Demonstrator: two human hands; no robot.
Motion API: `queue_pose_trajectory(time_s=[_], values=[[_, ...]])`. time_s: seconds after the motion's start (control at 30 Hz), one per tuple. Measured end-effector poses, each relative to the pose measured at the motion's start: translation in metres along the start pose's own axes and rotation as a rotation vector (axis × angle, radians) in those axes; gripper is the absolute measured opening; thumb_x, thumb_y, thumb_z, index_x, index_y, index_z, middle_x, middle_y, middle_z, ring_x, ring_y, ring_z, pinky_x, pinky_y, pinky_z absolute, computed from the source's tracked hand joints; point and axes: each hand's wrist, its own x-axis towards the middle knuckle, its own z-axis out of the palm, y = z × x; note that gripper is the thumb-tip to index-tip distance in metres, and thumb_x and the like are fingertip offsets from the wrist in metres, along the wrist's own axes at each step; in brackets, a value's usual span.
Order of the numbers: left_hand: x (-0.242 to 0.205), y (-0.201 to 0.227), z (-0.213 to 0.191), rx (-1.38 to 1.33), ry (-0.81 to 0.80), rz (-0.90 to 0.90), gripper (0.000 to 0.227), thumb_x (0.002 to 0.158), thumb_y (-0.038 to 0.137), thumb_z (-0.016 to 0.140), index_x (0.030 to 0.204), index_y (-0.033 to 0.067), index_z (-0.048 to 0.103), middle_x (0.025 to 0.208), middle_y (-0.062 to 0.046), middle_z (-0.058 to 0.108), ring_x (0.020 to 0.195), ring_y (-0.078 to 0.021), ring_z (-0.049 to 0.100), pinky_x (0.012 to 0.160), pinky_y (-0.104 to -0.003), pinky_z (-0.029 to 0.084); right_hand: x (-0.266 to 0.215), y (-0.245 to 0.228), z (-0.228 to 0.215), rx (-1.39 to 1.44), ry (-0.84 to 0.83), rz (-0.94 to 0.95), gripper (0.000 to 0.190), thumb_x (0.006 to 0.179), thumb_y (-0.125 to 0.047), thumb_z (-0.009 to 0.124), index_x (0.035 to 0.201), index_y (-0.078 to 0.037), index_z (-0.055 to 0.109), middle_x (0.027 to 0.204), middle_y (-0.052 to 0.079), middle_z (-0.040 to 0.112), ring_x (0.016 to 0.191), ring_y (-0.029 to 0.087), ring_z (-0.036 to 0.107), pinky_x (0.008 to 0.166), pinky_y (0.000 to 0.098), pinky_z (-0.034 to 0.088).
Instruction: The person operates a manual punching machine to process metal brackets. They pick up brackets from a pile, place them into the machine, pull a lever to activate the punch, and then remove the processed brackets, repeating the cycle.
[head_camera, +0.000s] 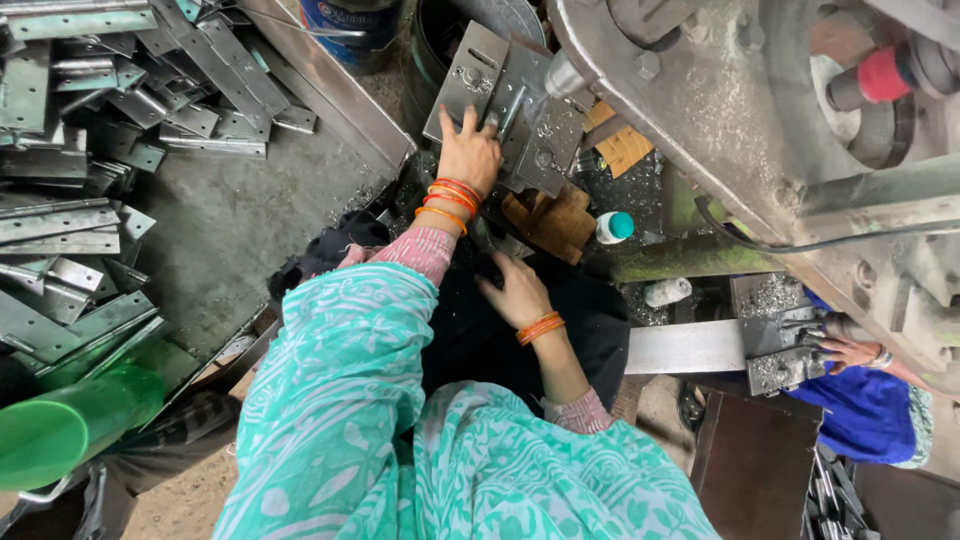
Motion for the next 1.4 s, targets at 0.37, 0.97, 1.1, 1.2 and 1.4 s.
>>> queue_pose_trajectory(time_s=[0.37, 0.97, 1.1, 1.2, 1.4], values=[[-0.001, 0.003, 0.014, 0.030, 0.115, 0.010, 0.032, 0.100, 0.024, 0.052, 0.111, 0.0111, 0.079, 0.132, -0.008, 0.065, 0.143, -0.0397, 0.038, 0.113, -0.075, 0.021, -0.024, 0.007, 0.084, 0.009, 0.108, 0.069, 0.058, 0.081, -0.028, 0.078, 0.136, -0.026, 0.060, 0.142, 0.025, 0.052, 0.109, 0.045, 0.064, 0.085, 0.0500, 0.058], [0.028, 0.005, 0.019, -0.018, 0.123, 0.028, 0.033, 0.095, 0.026, 0.052, 0.108, 0.0125, 0.079, 0.138, -0.003, 0.062, 0.143, -0.0371, 0.035, 0.112, -0.075, 0.018, -0.018, 0.015, 0.096, 0.110, 0.105, 0.040, 0.052, 0.080, -0.023, 0.077, 0.131, -0.026, 0.064, 0.125, 0.018, 0.064, 0.106, 0.040, 0.068, 0.085, 0.0485, 0.059], [0.010, 0.012, 0.016, -0.009, 0.100, -0.013, 0.038, 0.101, 0.031, 0.048, 0.120, 0.0125, 0.076, 0.140, -0.005, 0.060, 0.148, -0.0382, 0.030, 0.113, -0.079, 0.013, -0.014, 0.018, 0.080, 0.096, 0.136, -0.062, 0.055, 0.079, -0.022, 0.079, 0.131, -0.019, 0.063, 0.127, 0.022, 0.061, 0.105, 0.043, 0.066, 0.085, 0.0486, 0.057], [0.009, 0.015, 0.014, -0.017, 0.127, -0.050, 0.045, 0.098, 0.036, 0.047, 0.126, 0.0127, 0.072, 0.144, -0.004, 0.055, 0.146, -0.0389, 0.025, 0.111, -0.081, 0.009, -0.001, 0.012, 0.041, 0.141, 0.032, -0.054, 0.054, 0.082, -0.025, 0.077, 0.133, -0.016, 0.062, 0.121, 0.020, 0.065, 0.104, 0.040, 0.068, 0.089, 0.0463, 0.057], [0.033, 0.010, 0.013, -0.025, -0.022, -0.085, 0.048, 0.103, 0.042, 0.045, 0.133, 0.0131, 0.069, 0.151, -0.001, 0.052, 0.155, -0.0375, 0.017, 0.116, -0.079, 0.005, 0.006, 0.003, 0.000, -0.057, 0.053, -0.086, 0.052, 0.088, -0.028, 0.077, 0.133, -0.008, 0.061, 0.123, 0.022, 0.068, 0.111, 0.042, 0.066, 0.091, 0.0477, 0.055]])
